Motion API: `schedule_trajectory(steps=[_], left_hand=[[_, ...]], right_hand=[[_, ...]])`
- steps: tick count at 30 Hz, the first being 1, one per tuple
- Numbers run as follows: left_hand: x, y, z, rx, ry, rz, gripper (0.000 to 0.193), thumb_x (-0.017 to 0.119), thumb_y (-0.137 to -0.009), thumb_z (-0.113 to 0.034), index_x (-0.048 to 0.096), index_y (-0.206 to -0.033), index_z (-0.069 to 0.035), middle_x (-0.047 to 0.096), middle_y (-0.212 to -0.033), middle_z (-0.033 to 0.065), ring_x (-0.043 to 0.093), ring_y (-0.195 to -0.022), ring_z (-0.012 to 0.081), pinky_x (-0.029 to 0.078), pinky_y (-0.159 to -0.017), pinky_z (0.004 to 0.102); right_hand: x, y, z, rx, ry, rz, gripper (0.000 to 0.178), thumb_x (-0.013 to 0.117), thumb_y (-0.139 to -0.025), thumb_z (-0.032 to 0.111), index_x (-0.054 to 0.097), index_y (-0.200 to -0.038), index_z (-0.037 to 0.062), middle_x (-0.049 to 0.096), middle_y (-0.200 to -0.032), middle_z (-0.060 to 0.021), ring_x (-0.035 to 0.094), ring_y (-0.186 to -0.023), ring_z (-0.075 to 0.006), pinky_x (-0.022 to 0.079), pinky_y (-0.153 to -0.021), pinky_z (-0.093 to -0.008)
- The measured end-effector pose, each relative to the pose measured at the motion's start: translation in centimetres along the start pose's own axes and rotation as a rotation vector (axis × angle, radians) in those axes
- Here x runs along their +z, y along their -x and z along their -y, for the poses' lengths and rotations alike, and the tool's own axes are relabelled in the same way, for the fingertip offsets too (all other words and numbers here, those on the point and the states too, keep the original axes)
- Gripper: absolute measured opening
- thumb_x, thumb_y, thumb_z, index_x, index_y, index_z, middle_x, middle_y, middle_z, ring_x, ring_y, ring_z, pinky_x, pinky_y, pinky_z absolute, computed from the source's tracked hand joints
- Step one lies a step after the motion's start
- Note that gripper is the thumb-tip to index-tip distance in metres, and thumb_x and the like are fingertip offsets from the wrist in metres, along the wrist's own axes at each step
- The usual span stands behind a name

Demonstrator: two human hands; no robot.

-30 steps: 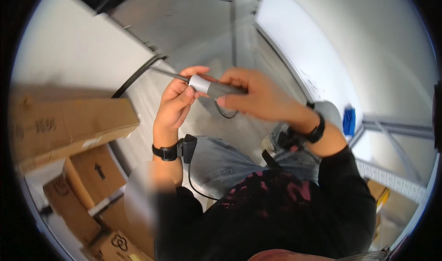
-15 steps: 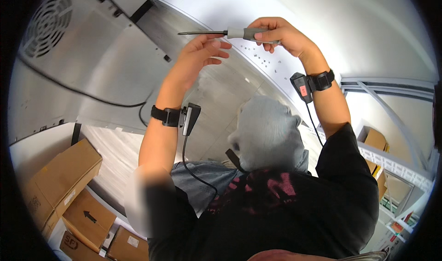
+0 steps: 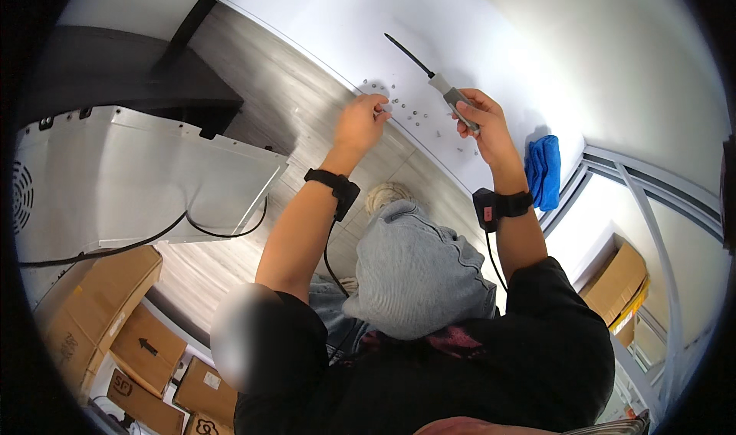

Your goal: The person uses a screwdriver to tighten screws on the back panel of an electronic device. They repeatedly insert and turn the screwdriver at multiple screw locations along the device's edge.

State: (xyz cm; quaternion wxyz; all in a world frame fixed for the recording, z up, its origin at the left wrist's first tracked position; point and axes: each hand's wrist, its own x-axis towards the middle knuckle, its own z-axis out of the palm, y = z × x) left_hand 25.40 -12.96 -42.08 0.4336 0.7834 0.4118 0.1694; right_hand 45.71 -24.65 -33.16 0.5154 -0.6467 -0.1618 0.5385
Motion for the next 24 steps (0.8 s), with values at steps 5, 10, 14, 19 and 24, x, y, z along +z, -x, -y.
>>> schedule_trajectory(steps=[5, 10, 14, 19, 24], left_hand=[[2.0, -0.8, -0.2, 0.037, -0.038, -0.105, 0.021, 0.07, -0.075, -0.004, 0.064, -0.095, -0.004, 0.06, -0.079, 0.0099, 0.06, -0.066, 0.0222, 0.05, -0.06, 0.0313], [3.2, -1.4, 0.1, 0.061, -0.057, -0.18, 0.012, 0.07, -0.075, -0.005, 0.066, -0.087, -0.005, 0.06, -0.076, 0.0087, 0.058, -0.064, 0.0229, 0.049, -0.058, 0.0321], [3.4, -1.4, 0.7, 0.06, 0.022, -0.226, 0.008, 0.07, -0.075, -0.007, 0.066, -0.082, -0.005, 0.06, -0.074, 0.0082, 0.058, -0.063, 0.0212, 0.048, -0.058, 0.0309], [1.8, -1.7, 0.3, -0.159, 0.291, -0.181, 0.009, 0.068, -0.082, -0.014, 0.066, -0.084, -0.004, 0.064, -0.077, 0.0065, 0.06, -0.066, 0.0175, 0.049, -0.059, 0.0277], [-4.4, -0.4, -0.2, -0.658, 1.411, -0.282, 0.019, 0.058, -0.092, -0.023, 0.061, -0.089, -0.005, 0.066, -0.083, 0.0052, 0.064, -0.076, 0.0175, 0.055, -0.067, 0.0279]], right_hand=[[-1.0, -0.6, -1.2, -0.003, -0.011, -0.032, 0.028, 0.064, -0.083, 0.019, 0.06, -0.106, 0.0029, 0.058, -0.076, -0.0029, 0.053, -0.059, -0.0093, 0.042, -0.053, -0.0231], [-1.7, -0.6, -1.0, -0.046, -0.02, -0.087, 0.027, 0.063, -0.084, 0.018, 0.06, -0.106, 0.0027, 0.058, -0.077, -0.0026, 0.053, -0.06, -0.0093, 0.042, -0.054, -0.0229], [-2.4, -0.2, -1.2, -0.044, 0.006, -0.119, 0.026, 0.063, -0.084, 0.017, 0.06, -0.105, 0.0026, 0.058, -0.076, -0.0021, 0.053, -0.06, -0.0093, 0.042, -0.054, -0.023], [-1.8, -0.4, -1.3, -0.03, 0.047, -0.095, 0.025, 0.065, -0.082, 0.016, 0.061, -0.103, 0.0026, 0.058, -0.076, -0.0017, 0.052, -0.06, -0.0093, 0.042, -0.055, -0.0234], [0.6, -0.6, -0.3, -0.085, 0.234, 0.174, 0.027, 0.068, -0.078, 0.011, 0.063, -0.103, 0.002, 0.059, -0.079, -0.0011, 0.052, -0.065, -0.0086, 0.042, -0.059, -0.0229]])
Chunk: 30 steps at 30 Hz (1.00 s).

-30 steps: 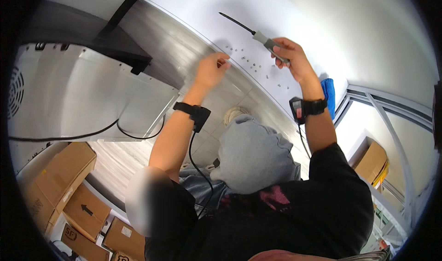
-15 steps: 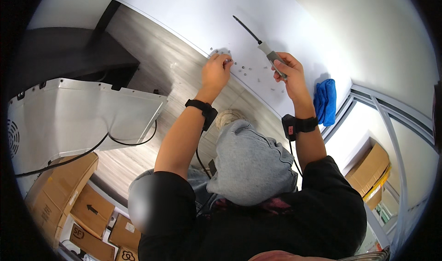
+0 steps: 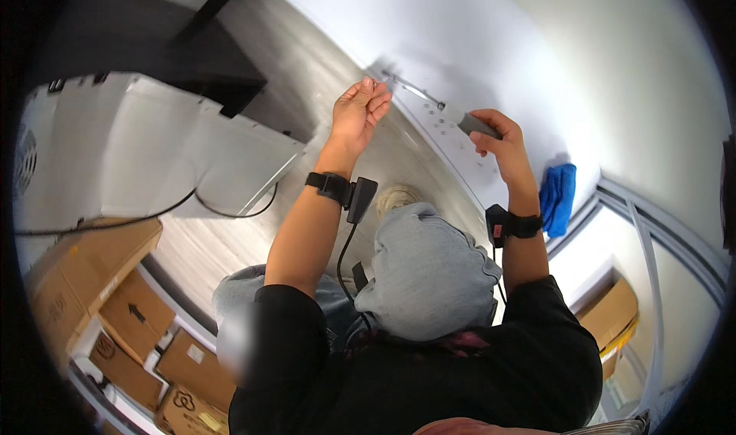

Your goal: The person uses a screwdriver to tighten screws on the back panel of an electronic device. They repeatedly insert and turn the screwdriver at multiple screw locations along the device's edge.

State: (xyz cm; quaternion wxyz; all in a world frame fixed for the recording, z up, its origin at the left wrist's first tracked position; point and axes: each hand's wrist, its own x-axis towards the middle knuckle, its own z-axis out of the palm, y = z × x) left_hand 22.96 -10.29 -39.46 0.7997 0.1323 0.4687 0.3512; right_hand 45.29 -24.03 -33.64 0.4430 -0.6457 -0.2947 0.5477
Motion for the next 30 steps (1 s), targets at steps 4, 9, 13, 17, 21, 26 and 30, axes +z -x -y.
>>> schedule_trajectory(steps=[4, 9, 13, 17, 21, 26, 30], left_hand=[[-2.8, 3.0, -4.3, 0.038, 0.217, 0.11, 0.019, 0.053, -0.093, -0.023, 0.058, -0.091, -0.004, 0.065, -0.094, 0.0078, 0.065, -0.092, 0.0217, 0.057, -0.076, 0.031], [-6.1, 6.6, -7.5, 0.186, 0.348, 0.148, 0.021, 0.052, -0.094, -0.022, 0.057, -0.09, -0.002, 0.063, -0.094, 0.0102, 0.064, -0.095, 0.0256, 0.057, -0.082, 0.0341], [-7.3, 9.5, -9.6, 0.296, 0.357, 0.055, 0.02, 0.051, -0.095, -0.019, 0.057, -0.09, -0.001, 0.061, -0.097, 0.0105, 0.063, -0.096, 0.0256, 0.057, -0.083, 0.0336], [-7.8, 12.2, -11.5, 0.406, 0.301, -0.025, 0.02, 0.052, -0.095, -0.019, 0.057, -0.091, 0.0, 0.061, -0.095, 0.0095, 0.063, -0.093, 0.0229, 0.056, -0.083, 0.0308], [-7.9, 14.3, -13.8, 0.507, 0.249, -0.112, 0.021, 0.053, -0.094, -0.021, 0.057, -0.091, 0.0, 0.061, -0.093, 0.0085, 0.063, -0.09, 0.0196, 0.056, -0.082, 0.0271], [-9.0, 16.8, -18.2, 0.549, 0.203, -0.172, 0.022, 0.055, -0.093, -0.023, 0.058, -0.089, -0.002, 0.062, -0.089, 0.0068, 0.063, -0.078, 0.0148, 0.057, -0.076, 0.0237], [-8.7, 19.7, -21.5, 0.541, 0.168, -0.175, 0.023, 0.055, -0.093, -0.025, 0.058, -0.088, -0.003, 0.061, -0.086, 0.0056, 0.062, -0.074, 0.0131, 0.057, -0.072, 0.0219]], right_hand=[[3.8, -1.4, 1.5, -0.049, 0.073, 0.164, 0.03, 0.07, -0.074, 0.005, 0.064, -0.102, 0.0025, 0.061, -0.083, -0.0008, 0.054, -0.075, -0.0082, 0.043, -0.066, -0.0221], [8.0, -3.0, 3.2, -0.123, 0.078, 0.288, 0.032, 0.07, -0.073, 0.005, 0.064, -0.104, 0.0023, 0.062, -0.085, -0.0014, 0.055, -0.076, -0.009, 0.043, -0.069, -0.0229], [11.0, -3.2, 5.1, -0.16, 0.11, 0.375, 0.032, 0.07, -0.073, 0.004, 0.064, -0.104, 0.0024, 0.063, -0.086, -0.0016, 0.056, -0.078, -0.0095, 0.044, -0.069, -0.0232], [13.2, -3.3, 7.1, -0.255, 0.226, 0.438, 0.031, 0.069, -0.073, 0.003, 0.063, -0.104, 0.0025, 0.063, -0.088, -0.002, 0.055, -0.078, -0.0095, 0.044, -0.069, -0.0239], [15.8, -3.1, 10.7, -0.539, 0.346, 0.452, 0.031, 0.069, -0.071, 0.002, 0.063, -0.101, 0.0027, 0.062, -0.086, -0.0041, 0.056, -0.072, -0.0125, 0.045, -0.066, -0.0257], [20.3, -0.7, 16.8, -0.876, 0.553, 0.387, 0.032, 0.07, -0.067, 0.002, 0.063, -0.098, 0.0035, 0.059, -0.081, -0.0085, 0.056, -0.064, -0.0221, 0.044, -0.057, -0.0294], [22.1, 0.7, 20.4, -1.099, 0.664, 0.379, 0.032, 0.07, -0.067, 0.002, 0.061, -0.098, 0.004, 0.059, -0.079, -0.0088, 0.057, -0.063, -0.0238, 0.044, -0.056, -0.0303]])
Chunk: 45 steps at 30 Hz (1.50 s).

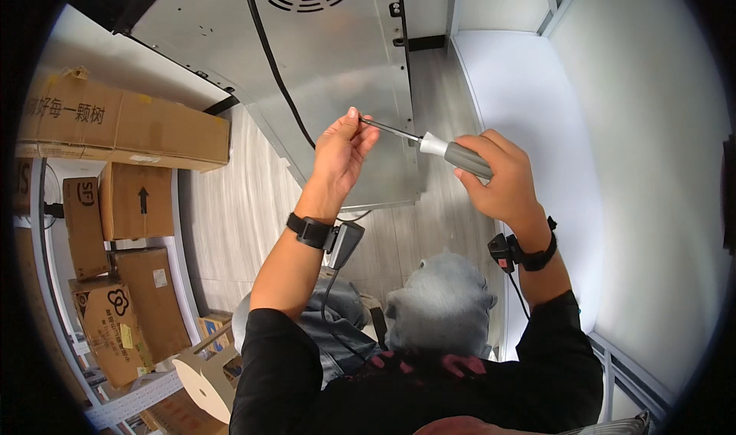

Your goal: The person uses a screwdriver to tighten screws on the back panel of an electronic device. They repeatedly insert and turn the screwdriver at multiple screw locations along the device's edge.

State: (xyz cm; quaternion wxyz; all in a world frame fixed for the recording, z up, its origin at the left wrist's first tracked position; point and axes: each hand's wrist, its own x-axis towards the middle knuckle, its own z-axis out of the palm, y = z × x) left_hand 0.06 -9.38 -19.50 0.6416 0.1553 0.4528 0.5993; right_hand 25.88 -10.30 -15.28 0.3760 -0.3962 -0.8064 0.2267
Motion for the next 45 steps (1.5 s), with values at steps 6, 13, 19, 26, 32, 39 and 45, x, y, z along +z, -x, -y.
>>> schedule_trajectory(steps=[6, 13, 19, 26, 32, 39, 45], left_hand=[[3.3, 0.3, -3.5, 0.033, 0.126, 0.032, 0.021, 0.057, -0.092, -0.023, 0.057, -0.087, -0.003, 0.058, -0.083, 0.004, 0.059, -0.072, 0.0128, 0.057, -0.07, 0.0232], [5.3, -1.5, -4.6, -0.021, 0.23, 0.122, 0.019, 0.059, -0.091, -0.023, 0.058, -0.088, -0.005, 0.058, -0.081, 0.0026, 0.058, -0.07, 0.0113, 0.056, -0.068, 0.0236], [8.8, -2.1, -5.6, -0.041, 0.107, 0.265, 0.021, 0.059, -0.091, -0.027, 0.059, -0.087, -0.007, 0.059, -0.08, 0.0009, 0.057, -0.067, 0.0092, 0.053, -0.063, 0.0216], [11.7, -1.5, -7.2, 0.063, -0.089, 0.286, 0.02, 0.055, -0.093, -0.021, 0.061, -0.101, -0.003, 0.063, -0.085, 0.0016, 0.056, -0.066, 0.008, 0.052, -0.063, 0.0226], [12.5, -2.0, -8.7, 0.104, -0.151, 0.248, 0.017, 0.054, -0.093, -0.019, 0.062, -0.099, -0.005, 0.063, -0.085, 0.0011, 0.055, -0.065, 0.0076, 0.048, -0.061, 0.0222], [12.9, -2.6, -9.5, 0.084, -0.186, 0.199, 0.015, 0.057, -0.092, -0.02, 0.063, -0.094, -0.007, 0.063, -0.082, 0.0006, 0.054, -0.064, 0.0074, 0.046, -0.058, 0.0221], [13.1, -2.8, -9.6, 0.088, -0.182, 0.166, 0.013, 0.059, -0.09, -0.019, 0.064, -0.092, -0.007, 0.063, -0.081, 0.0005, 0.053, -0.063, 0.0084, 0.045, -0.056, 0.0233]], right_hand=[[-1.5, -2.3, 3.7, 0.208, -0.172, 0.001, 0.03, 0.07, -0.072, 0.007, 0.053, -0.096, 0.0038, 0.059, -0.068, -0.0081, 0.057, -0.057, -0.0205, 0.044, -0.056, -0.0304], [-2.1, -2.9, 5.5, 0.378, -0.166, -0.026, 0.028, 0.068, -0.074, 0.008, 0.051, -0.096, 0.0031, 0.06, -0.071, -0.0085, 0.057, -0.06, -0.019, 0.045, -0.059, -0.0298], [0.0, 0.3, 7.5, 0.442, -0.285, -0.202, 0.036, 0.067, -0.075, 0.007, 0.047, -0.105, 0.002, 0.058, -0.088, -0.0117, 0.059, -0.075, -0.0194, 0.047, -0.066, -0.0319], [2.6, 0.0, 9.0, 0.523, -0.667, -0.29, 0.036, 0.062, -0.085, 0.011, 0.04, -0.112, 0.0007, 0.054, -0.1, -0.0109, 0.057, -0.072, -0.0112, 0.048, -0.052, -0.0236], [2.5, -2.0, 10.4, 0.547, -0.745, -0.3, 0.032, 0.06, -0.086, 0.01, 0.039, -0.108, 0.0001, 0.055, -0.096, -0.0106, 0.055, -0.061, -0.0097, 0.045, -0.047, -0.0234], [2.0, -3.0, 10.7, 0.598, -0.926, -0.281, 0.029, 0.058, -0.088, 0.014, 0.038, -0.104, 0.001, 0.054, -0.089, -0.0093, 0.051, -0.048, -0.0101, 0.038, -0.04, -0.0221], [2.4, -3.2, 10.5, 0.58, -0.982, -0.297, 0.024, 0.054, -0.091, 0.014, 0.039, -0.104, 0.0011, 0.056, -0.091, -0.0142, 0.054, -0.05, -0.0128, 0.037, -0.039, -0.0232]])
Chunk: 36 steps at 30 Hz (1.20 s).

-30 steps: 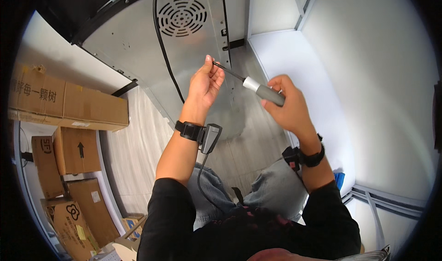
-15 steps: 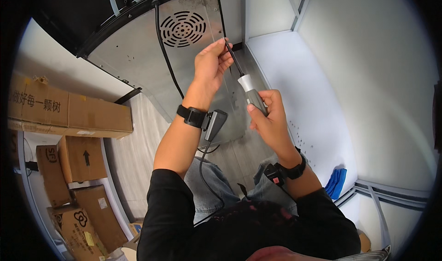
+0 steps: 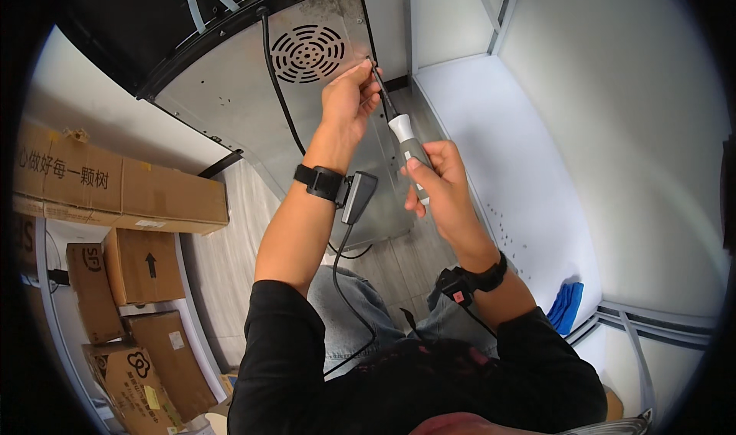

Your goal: The person uses a screwdriver to tighten screws on the back panel of an electronic device. They repeatedly insert and turn the screwdriver at multiple screw locations along the device's edge.

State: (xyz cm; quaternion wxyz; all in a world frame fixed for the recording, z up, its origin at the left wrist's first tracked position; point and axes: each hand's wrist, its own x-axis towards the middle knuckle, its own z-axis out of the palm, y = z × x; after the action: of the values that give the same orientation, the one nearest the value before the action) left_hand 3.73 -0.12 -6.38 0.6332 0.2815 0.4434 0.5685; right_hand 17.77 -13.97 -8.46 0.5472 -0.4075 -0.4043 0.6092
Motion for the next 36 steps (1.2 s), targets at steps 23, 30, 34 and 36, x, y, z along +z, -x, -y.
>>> schedule_trajectory(steps=[23, 30, 34, 36], left_hand=[[-1.8, -1.8, 0.2, 0.098, -0.157, 0.112, 0.012, 0.057, -0.089, -0.018, 0.063, -0.092, -0.008, 0.06, -0.078, -0.0011, 0.053, -0.066, 0.0077, 0.043, -0.061, 0.0232], [0.7, -0.5, 0.7, 0.055, -0.173, 0.062, 0.015, 0.058, -0.088, -0.017, 0.065, -0.097, -0.006, 0.063, -0.083, 0.001, 0.053, -0.069, 0.0088, 0.042, -0.066, 0.0243], [-0.3, -0.4, 0.6, 0.069, -0.141, 0.007, 0.015, 0.058, -0.088, -0.017, 0.065, -0.096, -0.007, 0.062, -0.083, 0.0002, 0.052, -0.07, 0.0086, 0.042, -0.069, 0.0241], [-0.5, -0.4, 0.6, 0.067, -0.144, -0.016, 0.015, 0.058, -0.089, -0.018, 0.065, -0.096, -0.007, 0.061, -0.083, -0.0004, 0.051, -0.07, 0.0085, 0.042, -0.069, 0.024]], right_hand=[[-1.2, -1.0, 0.6, 0.002, 0.089, -0.003, 0.034, 0.063, -0.083, 0.012, 0.038, -0.105, 0.0035, 0.054, -0.084, -0.008, 0.049, -0.049, -0.0091, 0.037, -0.041, -0.0219], [-1.3, 0.0, -1.1, -0.033, -0.006, -0.05, 0.033, 0.062, -0.085, 0.013, 0.038, -0.105, 0.0034, 0.054, -0.083, -0.0072, 0.05, -0.048, -0.0078, 0.037, -0.04, -0.0211], [-0.3, 0.1, -1.2, 0.003, -0.06, 0.0, 0.031, 0.06, -0.087, 0.014, 0.037, -0.104, 0.0023, 0.055, -0.085, -0.0079, 0.053, -0.049, -0.0082, 0.035, -0.036, -0.0209], [-0.3, 0.0, -1.2, 0.02, -0.086, 0.02, 0.03, 0.06, -0.087, 0.014, 0.037, -0.104, 0.0022, 0.055, -0.086, -0.0082, 0.053, -0.049, -0.0084, 0.036, -0.036, -0.0208]])
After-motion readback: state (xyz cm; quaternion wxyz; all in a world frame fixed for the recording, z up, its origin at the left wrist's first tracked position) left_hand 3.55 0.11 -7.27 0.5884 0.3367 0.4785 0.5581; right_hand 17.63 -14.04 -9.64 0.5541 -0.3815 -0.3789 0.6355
